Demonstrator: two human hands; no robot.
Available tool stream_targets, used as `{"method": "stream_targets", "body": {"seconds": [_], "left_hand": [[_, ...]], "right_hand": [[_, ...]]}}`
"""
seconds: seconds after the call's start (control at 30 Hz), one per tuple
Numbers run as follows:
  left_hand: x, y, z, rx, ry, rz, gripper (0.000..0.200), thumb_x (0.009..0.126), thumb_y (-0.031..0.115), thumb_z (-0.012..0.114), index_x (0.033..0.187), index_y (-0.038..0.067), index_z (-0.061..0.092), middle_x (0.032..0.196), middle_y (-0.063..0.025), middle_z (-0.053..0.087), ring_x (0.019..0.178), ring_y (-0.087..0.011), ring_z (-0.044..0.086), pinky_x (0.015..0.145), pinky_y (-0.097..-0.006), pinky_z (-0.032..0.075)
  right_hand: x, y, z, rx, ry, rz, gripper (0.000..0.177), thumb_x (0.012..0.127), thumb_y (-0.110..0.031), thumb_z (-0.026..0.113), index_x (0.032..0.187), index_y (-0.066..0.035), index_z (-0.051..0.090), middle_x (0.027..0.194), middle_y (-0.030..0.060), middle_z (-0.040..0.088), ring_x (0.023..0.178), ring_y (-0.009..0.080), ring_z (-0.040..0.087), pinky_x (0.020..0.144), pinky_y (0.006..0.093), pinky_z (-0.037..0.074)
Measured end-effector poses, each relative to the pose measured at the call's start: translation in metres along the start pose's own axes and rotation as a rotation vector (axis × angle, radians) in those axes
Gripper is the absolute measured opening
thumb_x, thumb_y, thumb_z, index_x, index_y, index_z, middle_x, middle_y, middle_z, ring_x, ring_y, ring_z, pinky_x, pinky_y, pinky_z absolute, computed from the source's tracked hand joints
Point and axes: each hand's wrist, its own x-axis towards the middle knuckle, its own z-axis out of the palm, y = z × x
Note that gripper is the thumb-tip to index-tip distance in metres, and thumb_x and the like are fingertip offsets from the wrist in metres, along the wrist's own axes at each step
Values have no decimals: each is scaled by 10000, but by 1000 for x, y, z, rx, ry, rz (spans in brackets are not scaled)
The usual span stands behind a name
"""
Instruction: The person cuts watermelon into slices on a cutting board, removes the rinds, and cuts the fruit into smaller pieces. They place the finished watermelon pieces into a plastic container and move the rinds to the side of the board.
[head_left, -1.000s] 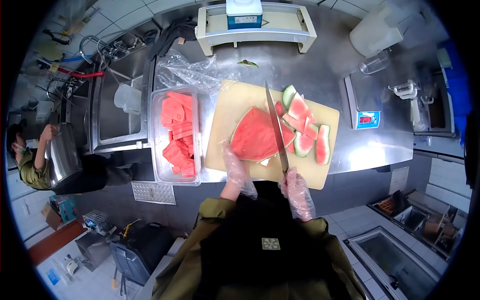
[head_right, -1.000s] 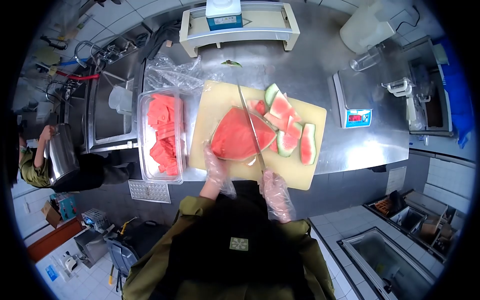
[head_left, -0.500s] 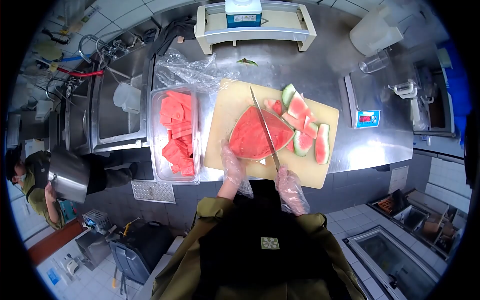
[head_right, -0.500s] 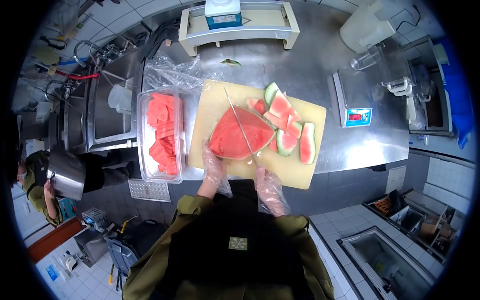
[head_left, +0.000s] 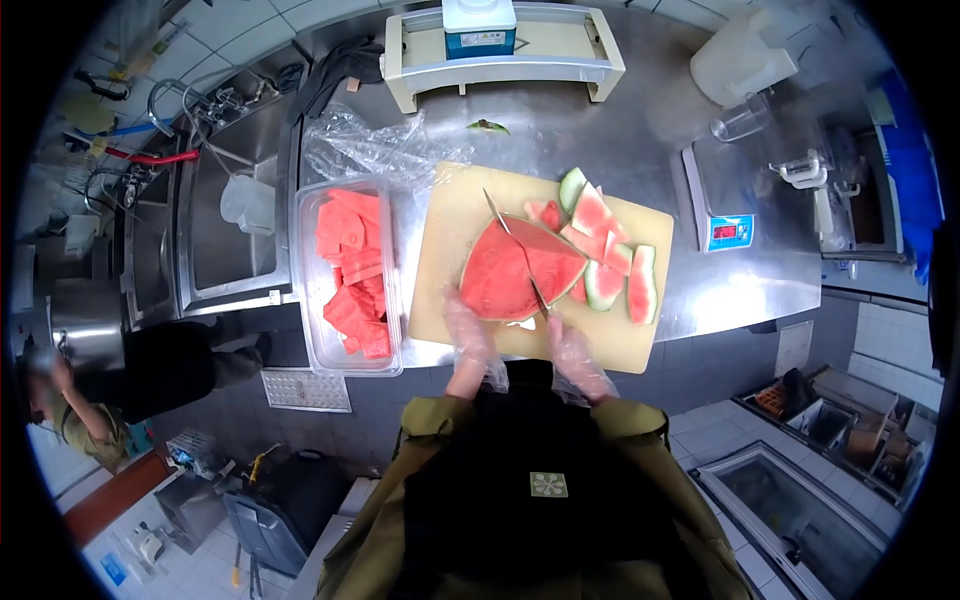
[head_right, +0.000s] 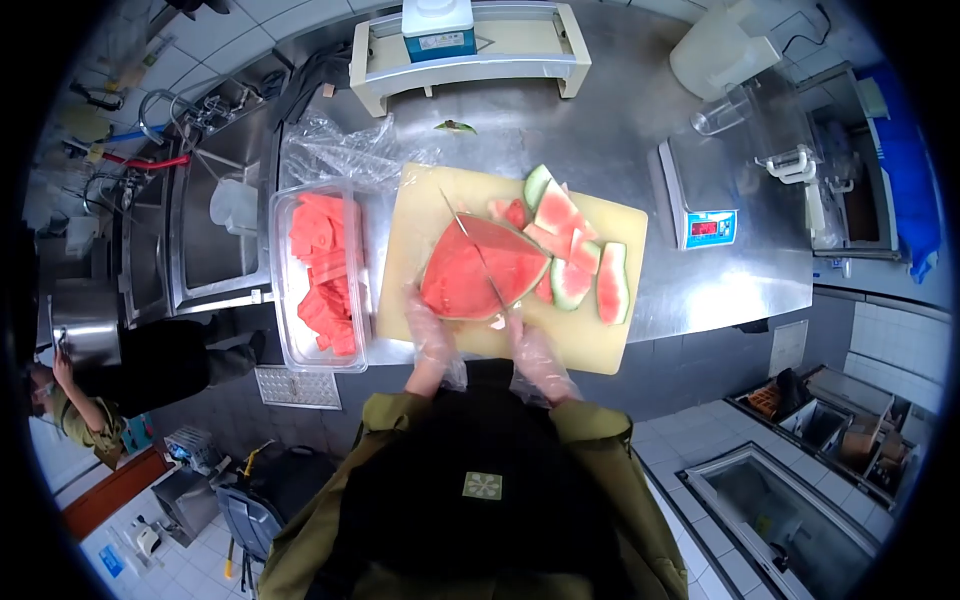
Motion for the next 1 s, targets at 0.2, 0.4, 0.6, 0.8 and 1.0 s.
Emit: {"method": "stream_targets", "body": {"seconds": [0.2, 0.4, 0.6, 0.8, 1.0], "left_hand": [[1, 8, -10, 488, -78, 312, 439, 1012, 258, 369, 1302, -60, 459, 1218, -153, 555, 1120, -205, 533, 973, -346, 440], [48, 146, 55, 692, -217, 591, 324, 923, 153, 479, 1193, -15, 543, 1107, -204, 594, 1035, -311, 581, 921, -424, 449], [150, 101, 103, 1415, -725, 757, 234, 896, 226, 461, 903, 47, 611, 901, -198, 648, 889, -397, 614, 821, -491, 476], [158, 96, 97, 1446, -836, 461, 423, 955, 349, 358, 973, 39, 644, 959, -218, 662, 927, -420, 610, 876, -505, 456], [168, 63, 86, 1434, -681, 376, 457, 952, 403, 390, 1126, 42, 609, 1075, -248, 631, 976, -428, 600, 888, -486, 460]], "right_hand": [[-8, -16, -21, -39, 19, -60, 652, 990, -523, 335, 968, 46, 654, 888, 317, 620, 902, 495, 584, 813, 500, 451], [7, -15, -39, -132, -54, 7, 633, 994, -522, 332, 978, 22, 657, 912, 290, 633, 906, 481, 586, 818, 516, 445], [27, 1, -37, -180, -47, -28, 631, 993, -528, 332, 961, 17, 648, 917, 282, 635, 885, 476, 588, 823, 527, 440], [20, -20, -45, -155, -166, -45, 603, 1009, -488, 322, 958, 18, 647, 903, 275, 639, 863, 468, 586, 830, 509, 444], [27, -9, -42, -210, -142, -120, 606, 1014, -475, 316, 915, 16, 657, 866, 269, 637, 845, 461, 588, 812, 491, 449]]}}
